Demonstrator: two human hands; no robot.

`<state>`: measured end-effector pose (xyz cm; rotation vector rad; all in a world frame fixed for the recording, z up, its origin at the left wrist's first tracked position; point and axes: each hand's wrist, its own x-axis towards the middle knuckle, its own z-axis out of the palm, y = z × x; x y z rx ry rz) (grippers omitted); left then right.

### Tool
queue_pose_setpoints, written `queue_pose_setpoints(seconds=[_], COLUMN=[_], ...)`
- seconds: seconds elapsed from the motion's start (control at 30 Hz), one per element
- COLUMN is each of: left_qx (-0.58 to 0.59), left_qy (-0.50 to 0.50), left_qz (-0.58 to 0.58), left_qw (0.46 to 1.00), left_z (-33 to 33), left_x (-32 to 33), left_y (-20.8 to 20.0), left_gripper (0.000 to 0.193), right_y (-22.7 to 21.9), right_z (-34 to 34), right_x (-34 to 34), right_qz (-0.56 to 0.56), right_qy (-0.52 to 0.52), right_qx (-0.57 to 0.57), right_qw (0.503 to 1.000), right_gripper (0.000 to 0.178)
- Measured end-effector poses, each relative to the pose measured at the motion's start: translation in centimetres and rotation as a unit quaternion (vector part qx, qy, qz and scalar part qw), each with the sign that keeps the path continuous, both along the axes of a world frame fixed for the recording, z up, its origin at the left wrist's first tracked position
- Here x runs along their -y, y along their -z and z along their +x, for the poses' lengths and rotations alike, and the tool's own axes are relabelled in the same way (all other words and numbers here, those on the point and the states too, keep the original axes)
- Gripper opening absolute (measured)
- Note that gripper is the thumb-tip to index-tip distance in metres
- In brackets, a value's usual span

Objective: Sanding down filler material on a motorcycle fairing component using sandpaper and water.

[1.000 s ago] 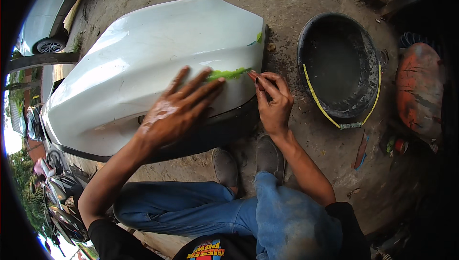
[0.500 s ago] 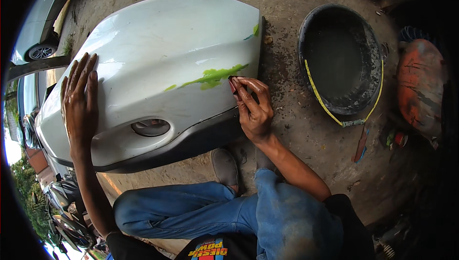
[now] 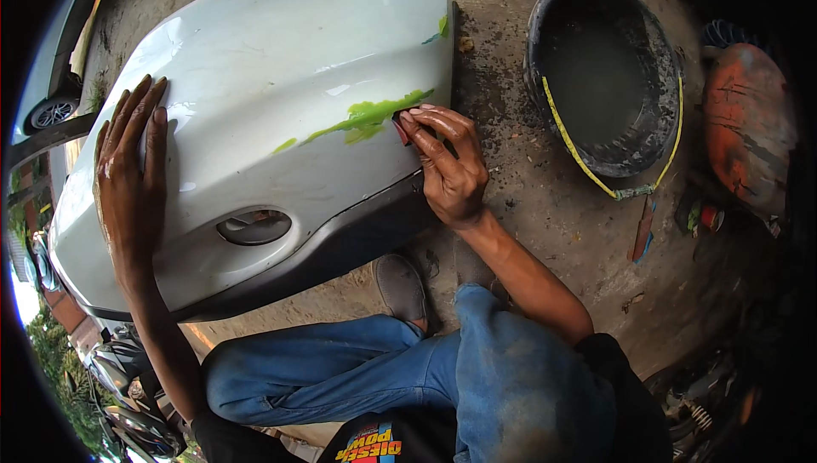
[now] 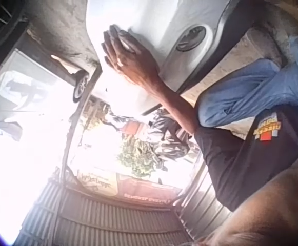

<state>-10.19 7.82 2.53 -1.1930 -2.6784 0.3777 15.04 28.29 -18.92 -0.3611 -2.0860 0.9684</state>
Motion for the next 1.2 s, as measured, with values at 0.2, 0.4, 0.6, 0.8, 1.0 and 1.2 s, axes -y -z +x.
queue_pose_setpoints(seconds=[0.2, 0.4, 0.6, 0.8, 1.0, 1.2], left_qx=[0.015, 0.01, 0.009, -0.003, -0.022, 0.017], left_qy=[-0.001, 0.009, 0.018, 0.009, 0.0, 0.011], left_qz=[0.007, 0.02, 0.007, 0.005, -0.012, 0.002], left_qw=[1.0, 1.0, 1.0, 1.0, 1.0, 1.0], left_z=[-0.2, 0.1, -0.5, 0.0, -0.1, -0.1], left_x=[1.3, 0.2, 1.3, 0.5, 0.5, 1.4], left_y=[-0.6, 0.9, 0.1, 0.0, 0.8, -0.3], left_gripper=[0.042, 0.041, 0.042, 0.041, 0.043, 0.044], right_y=[-1.9, -0.2, 0.4, -2.5, 1.4, -1.5], right_z=[-1.4, -0.5, -0.7, -2.1, -0.5, -1.4], right_x=[2.1, 0.9, -0.5, 2.3, -1.2, 1.9], right_qz=[-0.007, 0.005, 0.019, -0.004, 0.012, 0.011], right_qy=[-0.096, -0.037, -0.074, -0.092, -0.009, -0.112], right_qx=[-0.037, -0.026, -0.034, -0.048, -0.026, -0.025], right_qw=[0.995, 0.999, 0.996, 0.995, 1.0, 0.993], right_gripper=[0.043, 0.04, 0.047, 0.045, 0.036, 0.041])
